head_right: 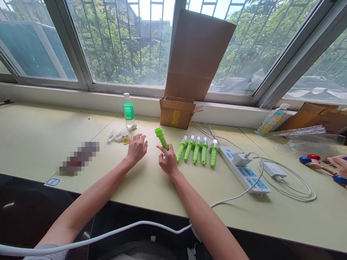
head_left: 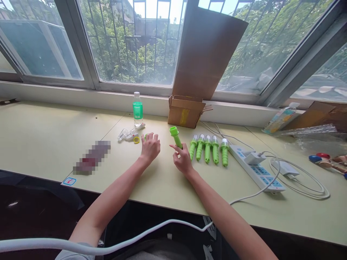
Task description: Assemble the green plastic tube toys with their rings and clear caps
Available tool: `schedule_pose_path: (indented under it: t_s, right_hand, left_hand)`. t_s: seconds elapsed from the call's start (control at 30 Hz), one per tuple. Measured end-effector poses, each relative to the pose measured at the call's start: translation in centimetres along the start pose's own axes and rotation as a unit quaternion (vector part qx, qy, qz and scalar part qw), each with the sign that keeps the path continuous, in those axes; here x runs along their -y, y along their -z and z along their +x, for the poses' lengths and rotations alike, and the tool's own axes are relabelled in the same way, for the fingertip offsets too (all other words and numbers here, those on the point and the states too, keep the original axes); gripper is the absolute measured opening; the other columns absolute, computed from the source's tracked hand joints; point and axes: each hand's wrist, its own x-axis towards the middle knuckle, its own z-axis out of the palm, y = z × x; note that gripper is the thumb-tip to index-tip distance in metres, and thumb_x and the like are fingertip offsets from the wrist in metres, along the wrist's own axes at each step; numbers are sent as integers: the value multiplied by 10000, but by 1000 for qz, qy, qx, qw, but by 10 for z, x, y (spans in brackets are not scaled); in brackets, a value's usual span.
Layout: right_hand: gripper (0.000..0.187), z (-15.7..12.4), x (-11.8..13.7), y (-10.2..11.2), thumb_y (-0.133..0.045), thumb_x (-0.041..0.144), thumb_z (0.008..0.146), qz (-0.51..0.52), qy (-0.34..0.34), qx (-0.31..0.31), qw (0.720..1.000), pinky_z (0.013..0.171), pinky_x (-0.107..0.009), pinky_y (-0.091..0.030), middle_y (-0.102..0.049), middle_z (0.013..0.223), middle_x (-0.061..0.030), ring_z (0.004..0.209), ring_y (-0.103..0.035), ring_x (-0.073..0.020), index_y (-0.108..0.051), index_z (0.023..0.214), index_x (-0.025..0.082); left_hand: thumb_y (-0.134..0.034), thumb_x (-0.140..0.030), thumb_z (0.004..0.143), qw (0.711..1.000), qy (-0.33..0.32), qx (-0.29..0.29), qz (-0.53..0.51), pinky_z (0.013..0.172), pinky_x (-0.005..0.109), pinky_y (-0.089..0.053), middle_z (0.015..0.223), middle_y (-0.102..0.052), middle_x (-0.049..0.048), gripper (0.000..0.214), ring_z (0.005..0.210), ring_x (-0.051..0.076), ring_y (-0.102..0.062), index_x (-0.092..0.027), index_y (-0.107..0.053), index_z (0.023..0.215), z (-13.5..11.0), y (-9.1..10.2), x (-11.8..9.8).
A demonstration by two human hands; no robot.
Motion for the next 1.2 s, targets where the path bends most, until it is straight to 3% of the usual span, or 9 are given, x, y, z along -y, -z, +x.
schedule_pose_path:
  t_s: [0.1, 0.17, 0.27, 0.4, 0.5, 0.67, 0.8, 0.97, 1.2]
  right_hand:
    - [464, 0, 0, 0, -437, 65, 759, -5, -4, 1, 1000, 668, -268, -529, -464, 1028, -69, 796, -547, -141, -639, 1132, 254]
    - [465, 0, 0, 0, -440, 65, 759, -9, -4, 1, 1000, 672, -275, -529, -466, 1027, -68, 795, -548, -143, -641, 1131, 258]
    - [465, -1, 0, 0, -441, 68, 760, -10, -3, -1, 1000, 670, -282, -528, -472, 1018, -66, 791, -548, -145, -640, 1133, 263]
    - [456, -1, 0, 0, -444, 77, 763, -13, -10, -5, 1000, 653, -283, -528, -474, 1024, -66, 784, -547, -145, -643, 1126, 270]
    - [452, 0, 0, 0, -443, 82, 765, -17, -10, -5, 1000, 649, -282, -527, -475, 1026, -65, 779, -546, -142, -644, 1124, 270]
    - [446, 0, 0, 1, -439, 86, 767, -22, -12, 0, 1000, 641, -276, -523, -479, 1020, -65, 768, -544, -139, -647, 1119, 267]
    - [428, 0, 1, 2, -439, 95, 775, -30, -16, 13, 999, 638, -271, -515, -483, 1023, -66, 752, -541, -135, -656, 1107, 260]
    - [390, 0, 2, 2, -448, 109, 780, -47, -29, 53, 997, 624, -261, -494, -503, 989, -62, 722, -535, -133, -682, 1058, 252]
    - [349, 0, 3, 2, -470, 120, 769, -68, -28, 81, 994, 618, -252, -447, -536, 949, -50, 702, -528, -133, -717, 976, 255]
  left_hand:
    - [-364, -137, 859, 996, 64, 33, 54, 987, 511, -298, 1149, -563, 168, 337, 1087, 313, -499, -148, -521, 1157, 6, 12, 14]
    - [-382, -109, 832, 985, 115, 87, 90, 916, 489, -351, 1042, -600, 177, 324, 1034, 326, -521, -124, -548, 1110, 10, 18, 27]
    - [-405, -100, 813, 962, 174, 168, 124, 861, 471, -381, 1044, -604, 197, 304, 1046, 342, -513, -113, -581, 1060, 14, 23, 49]
    - [-458, -119, 799, 939, 208, 244, 122, 877, 446, -384, 1131, -584, 189, 268, 1122, 333, -486, -149, -619, 1012, 18, 22, 66]
    - [-505, -143, 786, 931, 220, 265, 118, 879, 440, -391, 1121, -593, 185, 256, 1122, 334, -498, -159, -621, 1013, 19, 21, 69]
    - [-487, -167, 797, 939, 221, 236, 113, 864, 417, -410, 1001, -640, 160, 250, 1056, 316, -554, -167, -617, 1010, 20, 25, 70]
    - [-470, -196, 797, 967, 194, 141, 84, 784, 383, -451, 938, -649, 149, 203, 946, 302, -596, -155, -614, 933, 21, 30, 64]
    - [-492, -221, 824, 997, 56, 27, -44, 729, 331, -469, 892, -652, 98, 144, 875, 251, -618, -180, -589, 922, 20, 31, 46]
    - [-458, -205, 881, 983, -49, 2, -179, 758, 281, -482, 956, -671, 51, 178, 894, 182, -635, -206, -540, 1039, 14, 23, 28]
